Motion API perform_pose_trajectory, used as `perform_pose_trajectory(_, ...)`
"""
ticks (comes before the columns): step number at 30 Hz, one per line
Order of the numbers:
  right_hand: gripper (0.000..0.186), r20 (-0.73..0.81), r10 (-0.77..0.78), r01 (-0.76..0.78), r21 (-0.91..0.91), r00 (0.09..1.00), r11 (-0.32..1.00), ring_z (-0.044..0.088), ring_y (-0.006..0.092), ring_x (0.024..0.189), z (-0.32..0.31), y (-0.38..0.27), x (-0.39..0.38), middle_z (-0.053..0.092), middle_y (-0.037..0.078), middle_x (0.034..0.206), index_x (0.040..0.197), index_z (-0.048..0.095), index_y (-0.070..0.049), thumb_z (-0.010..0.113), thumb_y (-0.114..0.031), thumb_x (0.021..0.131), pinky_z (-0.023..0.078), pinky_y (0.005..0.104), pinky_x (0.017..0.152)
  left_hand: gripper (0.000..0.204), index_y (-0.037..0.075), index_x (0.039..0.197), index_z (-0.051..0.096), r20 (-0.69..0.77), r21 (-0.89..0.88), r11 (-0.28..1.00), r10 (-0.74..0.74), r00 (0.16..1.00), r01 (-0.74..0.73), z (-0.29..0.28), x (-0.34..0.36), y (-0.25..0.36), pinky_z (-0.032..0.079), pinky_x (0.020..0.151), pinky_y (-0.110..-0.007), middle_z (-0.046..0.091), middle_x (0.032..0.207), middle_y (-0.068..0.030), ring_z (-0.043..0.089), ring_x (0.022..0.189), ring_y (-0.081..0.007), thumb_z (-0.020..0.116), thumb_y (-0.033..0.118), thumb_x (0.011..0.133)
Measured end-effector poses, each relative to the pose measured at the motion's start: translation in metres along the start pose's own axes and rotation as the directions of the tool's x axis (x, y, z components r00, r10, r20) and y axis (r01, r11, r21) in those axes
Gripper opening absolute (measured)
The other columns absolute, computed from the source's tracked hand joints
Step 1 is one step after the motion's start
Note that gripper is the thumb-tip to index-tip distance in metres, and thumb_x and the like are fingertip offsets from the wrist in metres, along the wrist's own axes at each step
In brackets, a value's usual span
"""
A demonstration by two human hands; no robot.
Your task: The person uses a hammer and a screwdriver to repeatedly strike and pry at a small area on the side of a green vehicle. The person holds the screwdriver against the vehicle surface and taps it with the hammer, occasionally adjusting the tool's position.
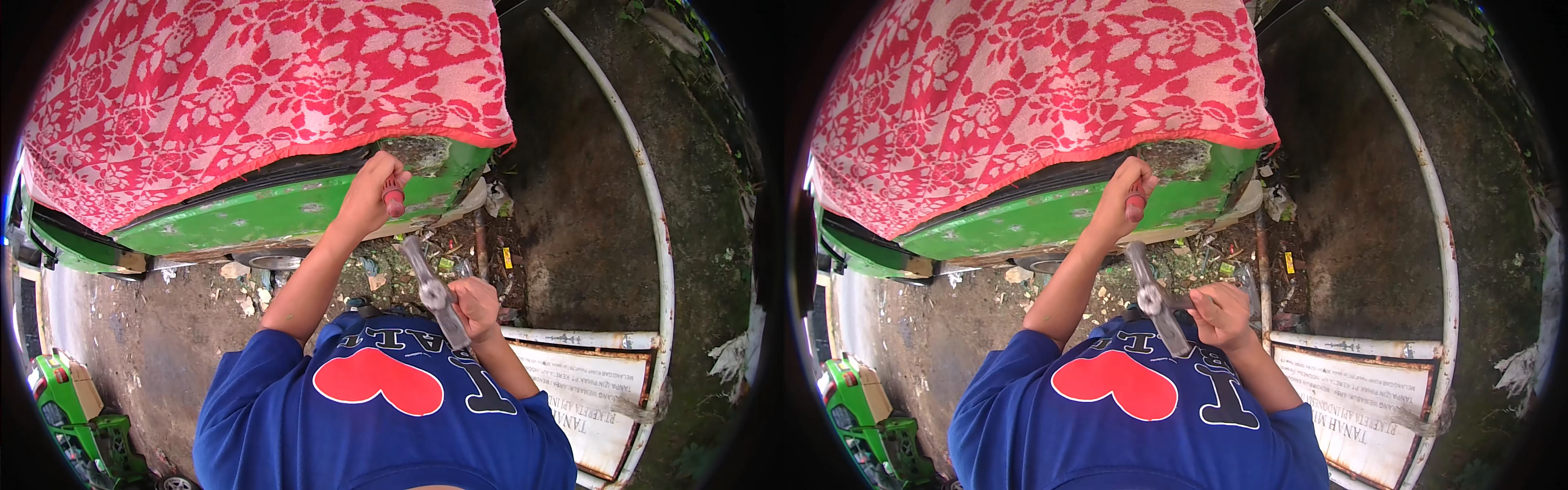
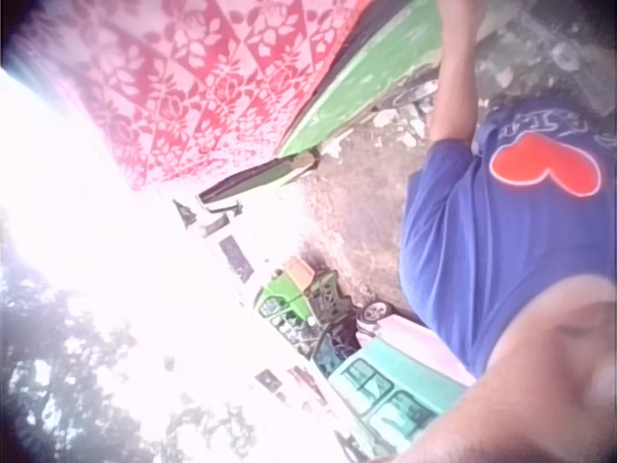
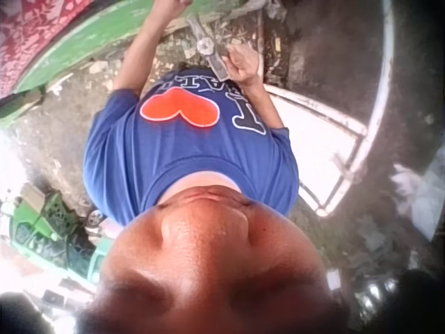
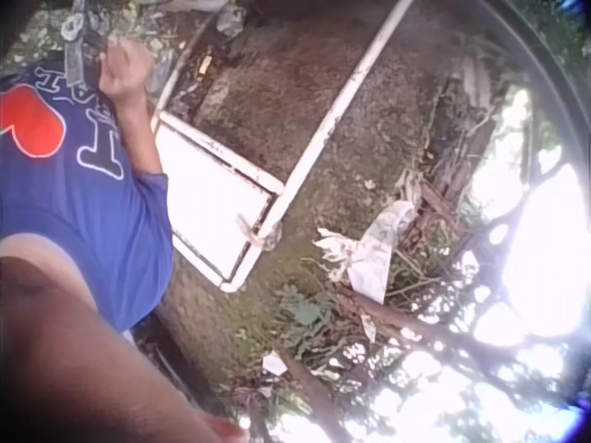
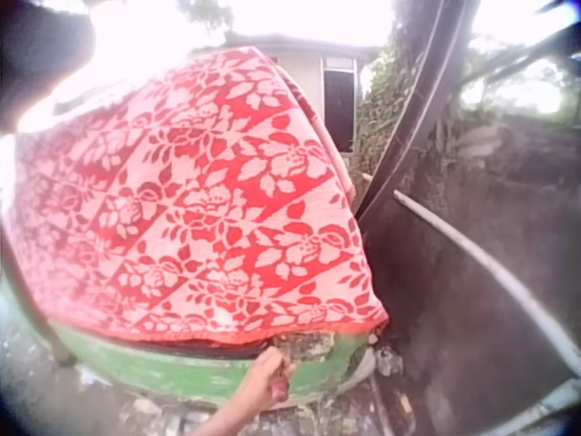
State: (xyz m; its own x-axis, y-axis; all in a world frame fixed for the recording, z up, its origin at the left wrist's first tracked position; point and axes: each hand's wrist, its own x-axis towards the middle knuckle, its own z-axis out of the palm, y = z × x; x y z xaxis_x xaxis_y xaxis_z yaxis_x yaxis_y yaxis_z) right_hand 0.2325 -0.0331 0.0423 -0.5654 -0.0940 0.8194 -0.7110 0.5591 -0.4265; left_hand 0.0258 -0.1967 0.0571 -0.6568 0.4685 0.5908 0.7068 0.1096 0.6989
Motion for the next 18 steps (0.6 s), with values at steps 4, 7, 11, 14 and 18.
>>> perform_pose_trajectory(4,0.051,0.085,0.251,-0.24,-0.117,0.964,0.964,0.059,0.0267,0.057,0.002,-0.008,0.006,0.064,0.01,0.079,0.132,0.063,-0.007,0.073,-0.004,0.082,0.047,0.0347,0.054,0.02,0.001,0.091,0.046,-0.013,0.004,1.0,-0.021,1.0,0.022,0.001,0.001,0.003,0.043,0.072,-0.036,0.049,0.085,-0.013,0.05,0.079,-0.0311,0.065,0.0,0.087)
perform_pose_trajectory(7,0.049,-0.034,0.11,-0.111,-0.031,0.993,0.993,0.059,0.0259,0.057,0.002,-0.01,0.003,0.063,0.01,0.076,0.131,0.064,-0.007,0.072,-0.004,0.082,0.046,0.0344,0.053,0.021,0.001,0.09,0.046,-0.026,-0.015,0.999,-0.04,0.999,0.039,0.001,0.001,-0.001,0.044,0.072,-0.039,0.051,0.084,-0.0144,0.052,0.079,-0.0347,0.067,0.001,0.086)
perform_pose_trajectory(11,0.047,0.02,0.197,-0.196,-0.042,0.98,0.98,0.056,0.0251,0.056,-0.001,-0.005,-0.001,0.061,0.011,0.073,0.13,0.064,-0.006,0.071,-0.002,0.085,0.045,0.0332,0.053,0.018,0.001,0.091,0.047,-0.011,-0.042,0.997,-0.071,0.997,0.07,0.0,-0.002,0.001,0.045,0.074,-0.037,0.051,0.086,-0.0138,0.052,0.079,-0.0326,0.065,0.002,0.089)
perform_pose_trajectory(14,0.045,0.028,0.344,-0.345,0.036,0.938,0.938,0.053,0.0246,0.055,0.0,-0.004,-0.011,0.059,0.011,0.072,0.131,0.063,-0.004,0.07,-0.002,0.086,0.043,0.032,0.052,0.016,0.001,0.092,0.047,-0.029,-0.085,0.996,0.001,1.0,-0.003,0.001,-0.014,-0.006,0.045,0.076,-0.035,0.05,0.09,-0.0132,0.051,0.08,-0.0312,0.064,0.002,0.091)
perform_pose_trajectory(18,0.045,0.049,0.425,-0.428,0.076,0.904,0.901,0.051,0.023,0.054,-0.001,-0.001,-0.026,0.058,0.011,0.072,0.132,0.063,-0.002,0.07,-0.003,0.088,0.042,0.0307,0.053,0.015,0.001,0.093,0.047,-0.054,-0.12,0.993,0.004,0.999,-0.01,0.003,-0.022,-0.012,0.044,0.079,-0.031,0.05,0.092,-0.0117,0.051,0.083,-0.0278,0.062,0.001,0.093)
